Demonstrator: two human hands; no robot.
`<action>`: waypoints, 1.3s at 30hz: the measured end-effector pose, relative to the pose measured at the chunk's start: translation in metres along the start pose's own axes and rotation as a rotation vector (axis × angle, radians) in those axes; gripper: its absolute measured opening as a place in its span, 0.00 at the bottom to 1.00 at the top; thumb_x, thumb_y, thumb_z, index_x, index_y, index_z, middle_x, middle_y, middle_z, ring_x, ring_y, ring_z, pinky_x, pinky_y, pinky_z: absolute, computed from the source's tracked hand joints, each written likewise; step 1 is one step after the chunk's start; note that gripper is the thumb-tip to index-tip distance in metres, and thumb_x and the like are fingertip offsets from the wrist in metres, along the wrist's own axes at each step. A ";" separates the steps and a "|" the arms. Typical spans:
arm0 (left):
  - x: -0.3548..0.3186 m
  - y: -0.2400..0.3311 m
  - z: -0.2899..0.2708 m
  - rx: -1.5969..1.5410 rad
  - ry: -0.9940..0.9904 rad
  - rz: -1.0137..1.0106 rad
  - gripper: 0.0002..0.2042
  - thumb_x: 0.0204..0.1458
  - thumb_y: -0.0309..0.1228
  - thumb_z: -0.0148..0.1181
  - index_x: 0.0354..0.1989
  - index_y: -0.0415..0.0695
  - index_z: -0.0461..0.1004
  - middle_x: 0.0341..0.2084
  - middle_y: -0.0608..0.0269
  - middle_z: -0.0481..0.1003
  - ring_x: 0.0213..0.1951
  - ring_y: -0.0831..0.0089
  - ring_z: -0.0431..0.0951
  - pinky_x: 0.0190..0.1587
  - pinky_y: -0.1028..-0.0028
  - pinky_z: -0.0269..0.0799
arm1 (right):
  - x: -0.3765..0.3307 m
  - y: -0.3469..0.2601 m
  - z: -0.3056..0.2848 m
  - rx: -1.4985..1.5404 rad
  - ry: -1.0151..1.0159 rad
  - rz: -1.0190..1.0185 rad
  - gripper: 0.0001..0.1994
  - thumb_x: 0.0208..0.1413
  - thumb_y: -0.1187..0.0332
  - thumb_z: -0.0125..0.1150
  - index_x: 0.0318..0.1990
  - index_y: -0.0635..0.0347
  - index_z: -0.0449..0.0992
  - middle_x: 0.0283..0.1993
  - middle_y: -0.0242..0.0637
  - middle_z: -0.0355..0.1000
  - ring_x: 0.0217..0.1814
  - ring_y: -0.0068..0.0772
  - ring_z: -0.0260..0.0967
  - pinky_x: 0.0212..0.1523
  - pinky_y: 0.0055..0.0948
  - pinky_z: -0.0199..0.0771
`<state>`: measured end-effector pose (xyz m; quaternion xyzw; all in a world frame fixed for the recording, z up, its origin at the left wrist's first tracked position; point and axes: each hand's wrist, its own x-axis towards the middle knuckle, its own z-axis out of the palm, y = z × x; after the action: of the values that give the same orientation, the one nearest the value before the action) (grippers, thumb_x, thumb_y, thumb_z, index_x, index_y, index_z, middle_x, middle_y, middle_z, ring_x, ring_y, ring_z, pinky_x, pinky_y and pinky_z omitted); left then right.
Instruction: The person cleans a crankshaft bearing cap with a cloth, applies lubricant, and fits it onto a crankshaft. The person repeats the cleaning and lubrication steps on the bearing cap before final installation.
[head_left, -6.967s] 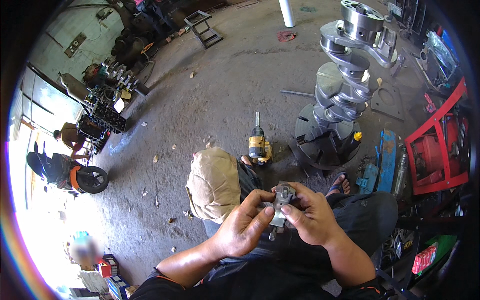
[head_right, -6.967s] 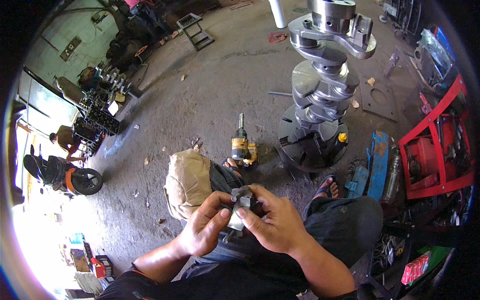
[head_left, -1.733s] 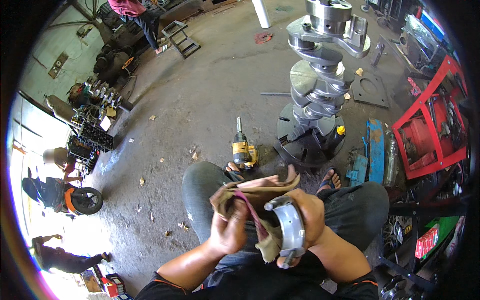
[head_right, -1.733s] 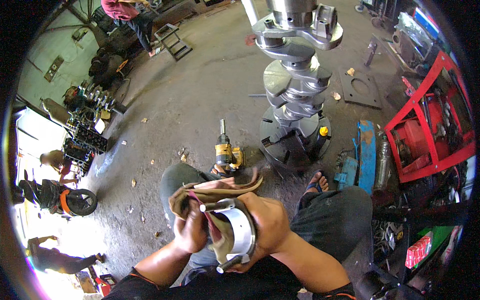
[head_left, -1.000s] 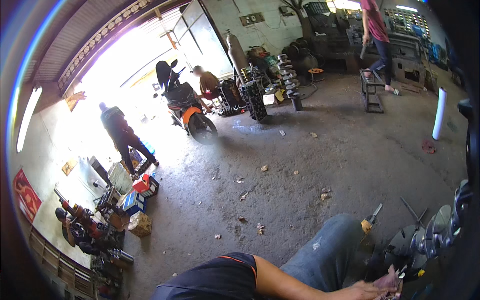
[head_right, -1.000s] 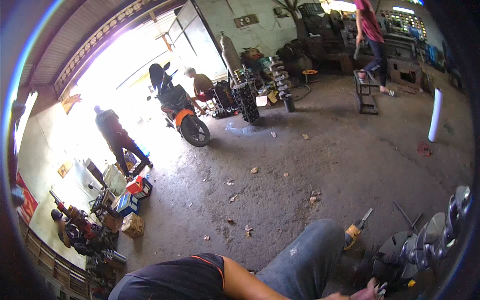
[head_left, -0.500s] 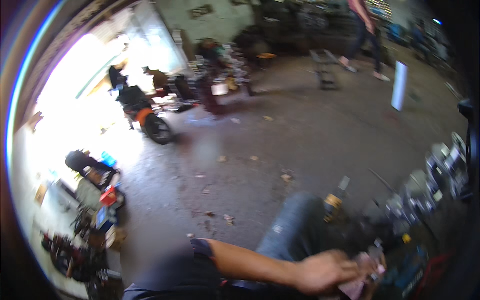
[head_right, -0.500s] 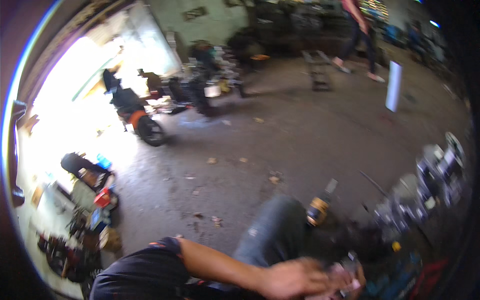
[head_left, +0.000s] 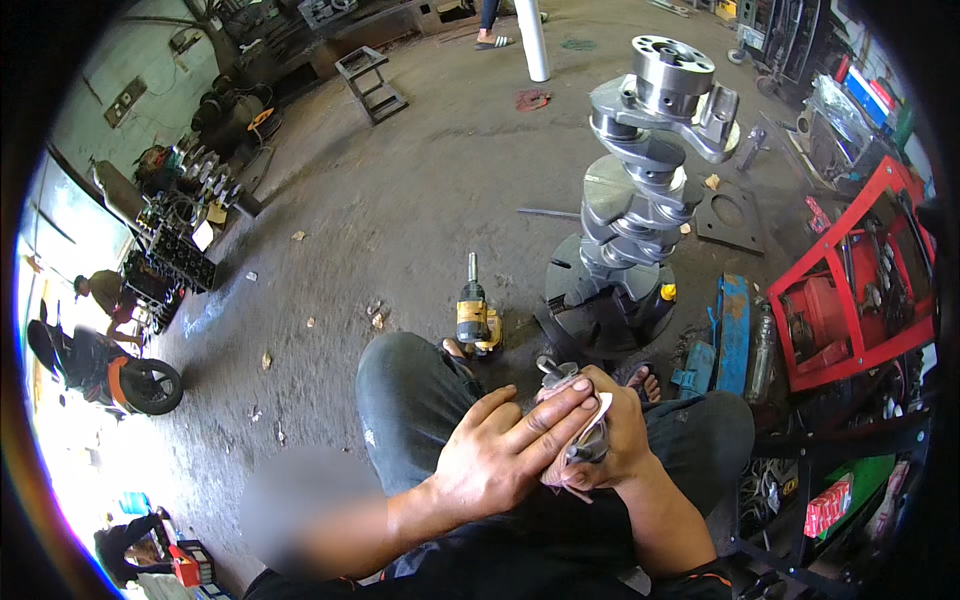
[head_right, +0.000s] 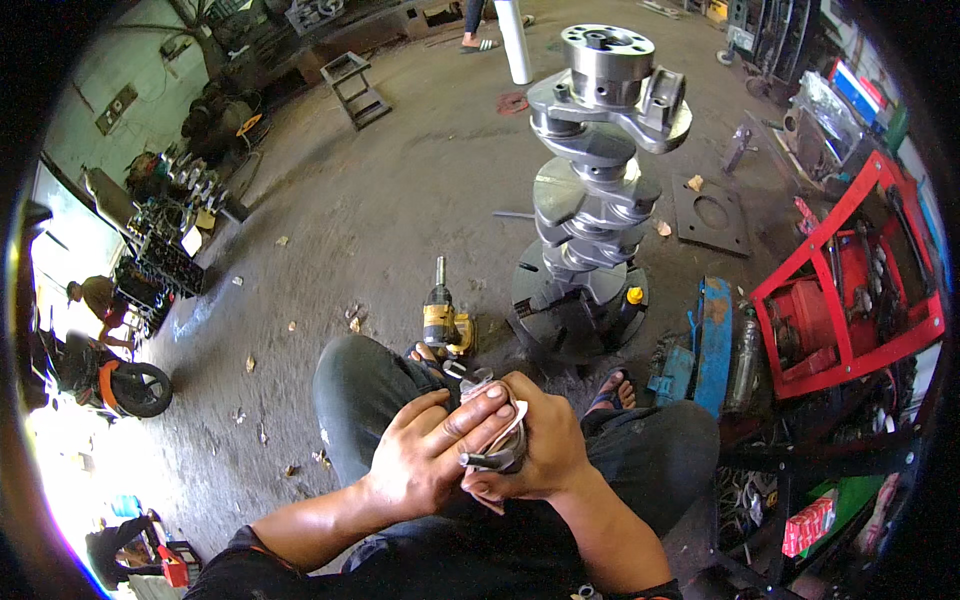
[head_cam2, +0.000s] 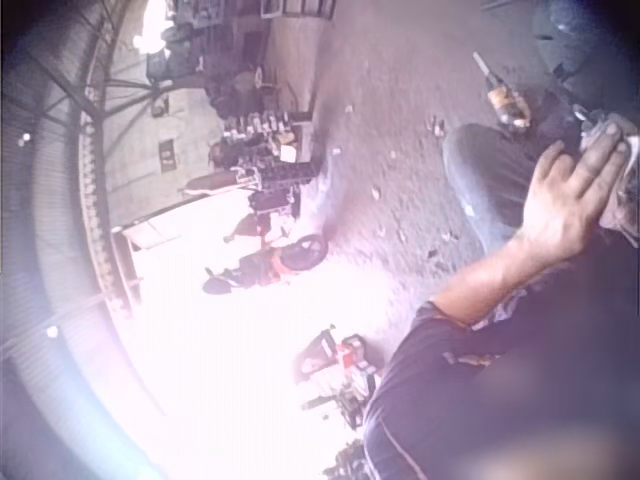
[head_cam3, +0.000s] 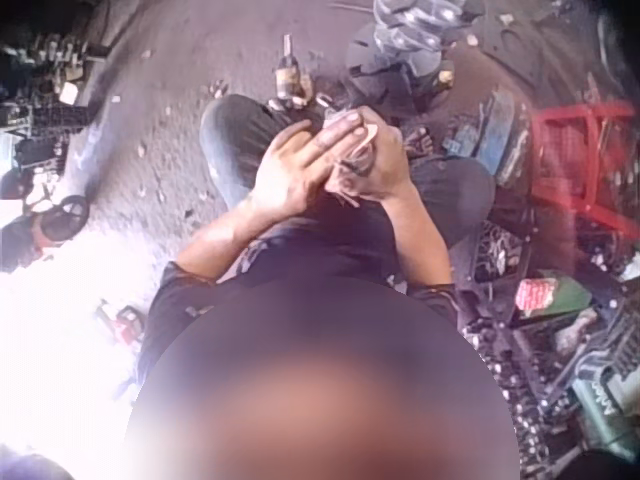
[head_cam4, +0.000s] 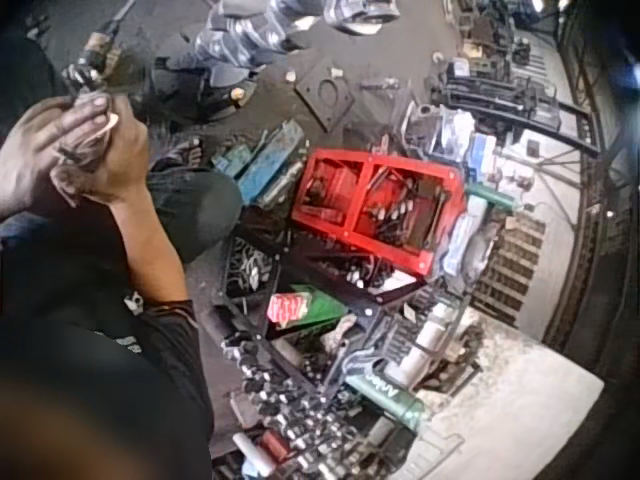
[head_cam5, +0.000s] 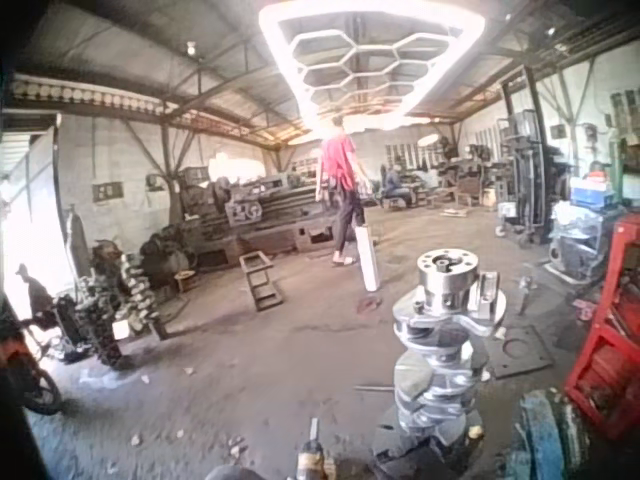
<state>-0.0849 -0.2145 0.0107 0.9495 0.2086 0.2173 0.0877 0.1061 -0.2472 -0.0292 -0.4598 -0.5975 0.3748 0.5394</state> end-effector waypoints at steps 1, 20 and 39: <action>-0.001 0.002 0.001 0.027 -0.020 -0.011 0.34 0.47 0.35 0.60 0.68 0.46 0.67 0.69 0.58 0.66 0.34 0.69 0.76 0.56 0.61 0.74 | 0.000 -0.001 -0.002 -0.021 -0.017 -0.012 0.44 0.30 0.28 0.75 0.42 0.61 0.75 0.36 0.41 0.76 0.36 0.50 0.79 0.37 0.41 0.79; -0.103 -0.002 -0.040 -1.571 0.068 -0.636 0.39 0.47 0.58 0.69 0.56 0.35 0.76 0.55 0.44 0.77 0.56 0.52 0.78 0.62 0.56 0.70 | 0.000 0.004 -0.016 -0.124 0.018 -0.395 0.51 0.17 0.27 0.79 0.42 0.64 0.74 0.31 0.40 0.73 0.28 0.46 0.75 0.31 0.37 0.74; -0.001 0.010 -0.019 -0.706 -0.109 -0.094 0.33 0.44 0.31 0.74 0.62 0.35 0.72 0.64 0.37 0.68 0.63 0.45 0.73 0.65 0.54 0.68 | -0.005 0.007 0.004 0.045 -0.204 -0.121 0.49 0.30 0.28 0.74 0.49 0.65 0.76 0.40 0.43 0.77 0.40 0.48 0.79 0.37 0.38 0.77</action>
<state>-0.0908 -0.2221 0.0297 0.8602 0.1591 0.2209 0.4312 0.1036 -0.2496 -0.0379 -0.3701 -0.6677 0.3996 0.5076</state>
